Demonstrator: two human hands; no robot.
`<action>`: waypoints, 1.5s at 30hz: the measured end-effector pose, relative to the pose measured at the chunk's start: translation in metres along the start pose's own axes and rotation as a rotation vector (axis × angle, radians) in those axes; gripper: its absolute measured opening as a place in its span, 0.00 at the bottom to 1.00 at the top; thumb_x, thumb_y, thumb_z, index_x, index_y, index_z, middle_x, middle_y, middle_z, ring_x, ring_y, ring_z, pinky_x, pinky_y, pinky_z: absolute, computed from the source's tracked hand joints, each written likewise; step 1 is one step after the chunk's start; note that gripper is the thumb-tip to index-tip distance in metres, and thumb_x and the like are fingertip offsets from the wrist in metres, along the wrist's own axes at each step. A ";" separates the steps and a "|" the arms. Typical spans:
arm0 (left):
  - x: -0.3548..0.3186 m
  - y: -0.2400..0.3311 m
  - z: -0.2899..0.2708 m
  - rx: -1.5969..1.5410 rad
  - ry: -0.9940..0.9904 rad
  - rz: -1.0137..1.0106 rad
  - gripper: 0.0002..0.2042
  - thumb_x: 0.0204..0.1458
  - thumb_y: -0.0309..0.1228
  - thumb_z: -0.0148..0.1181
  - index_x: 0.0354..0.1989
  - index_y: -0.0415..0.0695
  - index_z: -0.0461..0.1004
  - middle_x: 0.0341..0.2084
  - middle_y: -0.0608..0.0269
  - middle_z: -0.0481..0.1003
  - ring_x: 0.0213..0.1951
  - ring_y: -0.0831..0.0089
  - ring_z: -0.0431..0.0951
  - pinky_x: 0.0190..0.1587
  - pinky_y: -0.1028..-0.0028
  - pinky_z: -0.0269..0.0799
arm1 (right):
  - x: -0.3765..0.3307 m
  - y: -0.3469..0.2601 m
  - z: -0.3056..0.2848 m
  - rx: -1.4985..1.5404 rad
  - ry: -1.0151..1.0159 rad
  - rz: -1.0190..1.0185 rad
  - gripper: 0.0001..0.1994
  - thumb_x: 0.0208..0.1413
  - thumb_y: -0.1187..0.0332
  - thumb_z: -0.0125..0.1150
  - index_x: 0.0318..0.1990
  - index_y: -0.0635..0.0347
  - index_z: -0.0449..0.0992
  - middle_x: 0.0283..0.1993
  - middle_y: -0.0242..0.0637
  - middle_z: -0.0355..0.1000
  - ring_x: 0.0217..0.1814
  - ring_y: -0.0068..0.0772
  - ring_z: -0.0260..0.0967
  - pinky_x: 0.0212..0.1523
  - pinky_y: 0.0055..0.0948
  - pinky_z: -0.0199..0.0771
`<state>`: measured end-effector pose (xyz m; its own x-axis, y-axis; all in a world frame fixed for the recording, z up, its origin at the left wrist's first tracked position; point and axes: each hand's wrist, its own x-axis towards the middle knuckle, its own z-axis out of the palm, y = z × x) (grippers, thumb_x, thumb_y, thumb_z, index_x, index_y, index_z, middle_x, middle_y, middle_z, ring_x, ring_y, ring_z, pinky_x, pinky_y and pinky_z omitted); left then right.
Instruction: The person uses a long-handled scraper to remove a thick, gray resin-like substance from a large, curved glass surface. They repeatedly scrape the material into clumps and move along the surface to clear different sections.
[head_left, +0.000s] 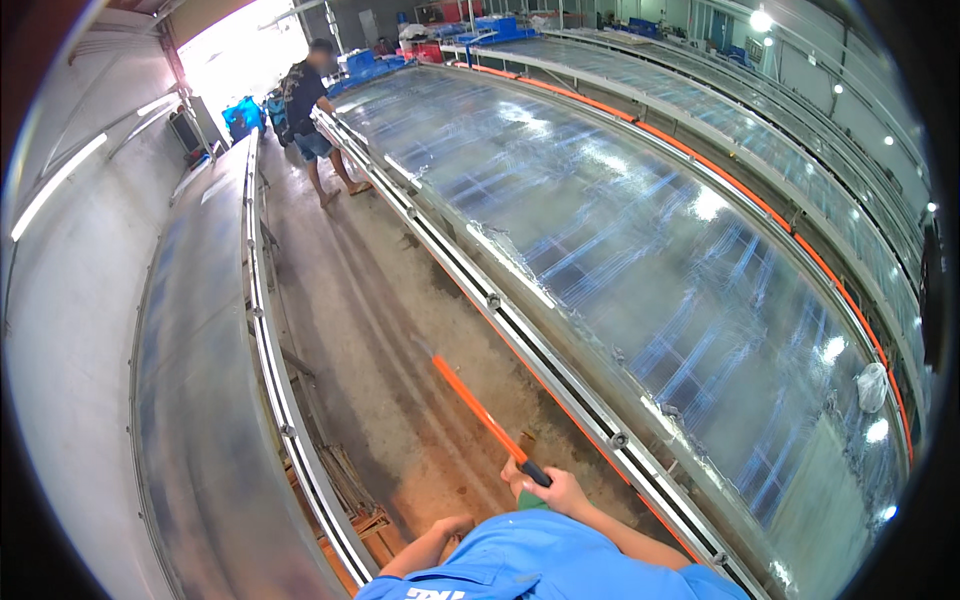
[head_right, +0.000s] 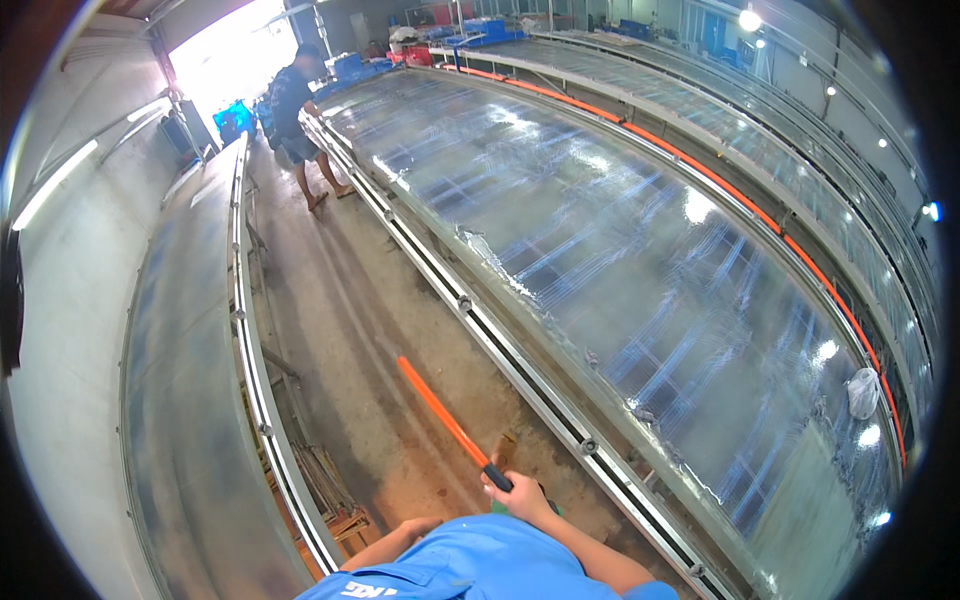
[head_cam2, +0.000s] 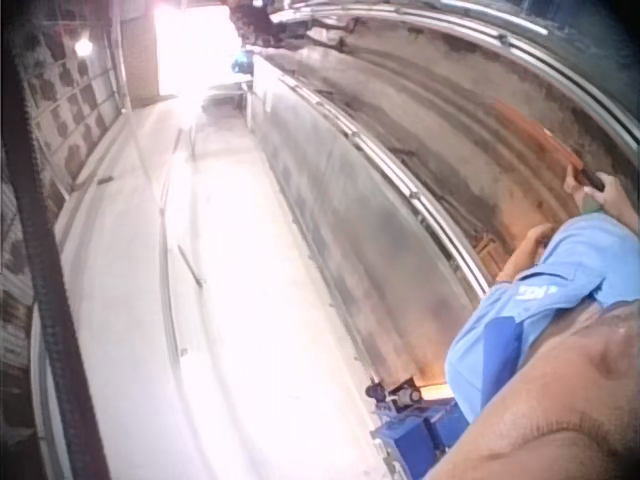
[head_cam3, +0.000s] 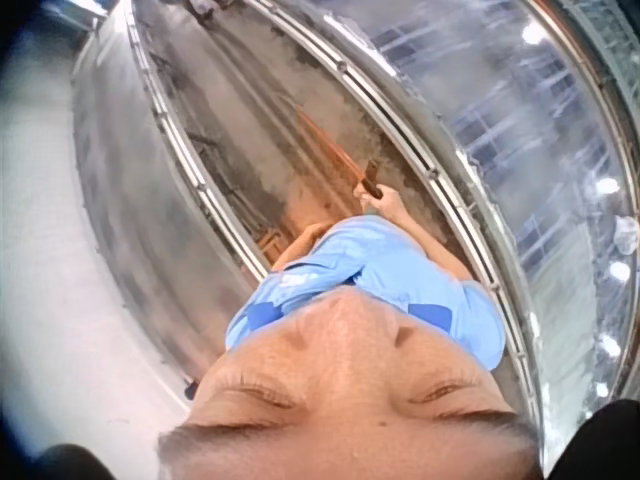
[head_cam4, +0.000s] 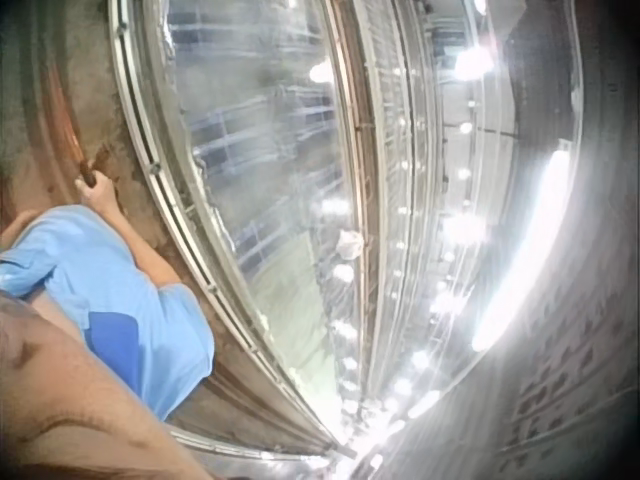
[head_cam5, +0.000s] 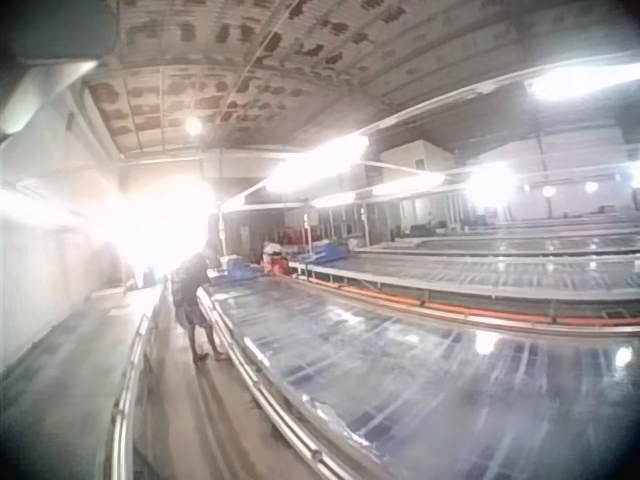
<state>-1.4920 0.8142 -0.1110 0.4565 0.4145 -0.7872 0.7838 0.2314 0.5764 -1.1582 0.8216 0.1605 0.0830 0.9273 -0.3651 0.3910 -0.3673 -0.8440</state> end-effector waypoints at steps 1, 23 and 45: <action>0.001 -0.003 -0.014 0.016 0.028 -0.022 0.24 0.61 0.48 0.60 0.49 0.37 0.83 0.44 0.45 0.84 0.47 0.55 0.84 0.53 0.60 0.77 | 0.017 -0.008 0.001 0.099 0.022 -0.031 0.27 0.54 0.44 0.70 0.35 0.66 0.78 0.26 0.46 0.75 0.28 0.35 0.73 0.32 0.37 0.72; 0.036 0.082 -0.318 -0.336 0.487 -0.396 0.28 0.54 0.56 0.64 0.56 0.48 0.80 0.56 0.46 0.78 0.59 0.52 0.78 0.62 0.58 0.72 | 0.409 -0.132 0.034 0.758 0.486 0.026 0.14 0.73 0.56 0.53 0.45 0.57 0.63 0.29 0.29 0.65 0.25 0.18 0.64 0.24 0.21 0.65; 0.121 -0.080 -0.822 -0.778 0.577 -0.340 0.13 0.63 0.42 0.59 0.49 0.48 0.79 0.33 0.66 0.81 0.31 0.75 0.79 0.34 0.69 0.74 | 0.603 -0.204 0.105 0.020 1.078 0.245 0.18 0.69 0.66 0.57 0.63 0.61 0.70 0.48 0.39 0.72 0.47 0.32 0.71 0.51 0.34 0.72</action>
<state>-1.8459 1.5696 -0.0724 -0.1713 0.5332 -0.8285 0.2496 0.8370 0.4870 -1.2839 1.4483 0.0714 0.9152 0.4029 0.0029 0.2408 -0.5413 -0.8056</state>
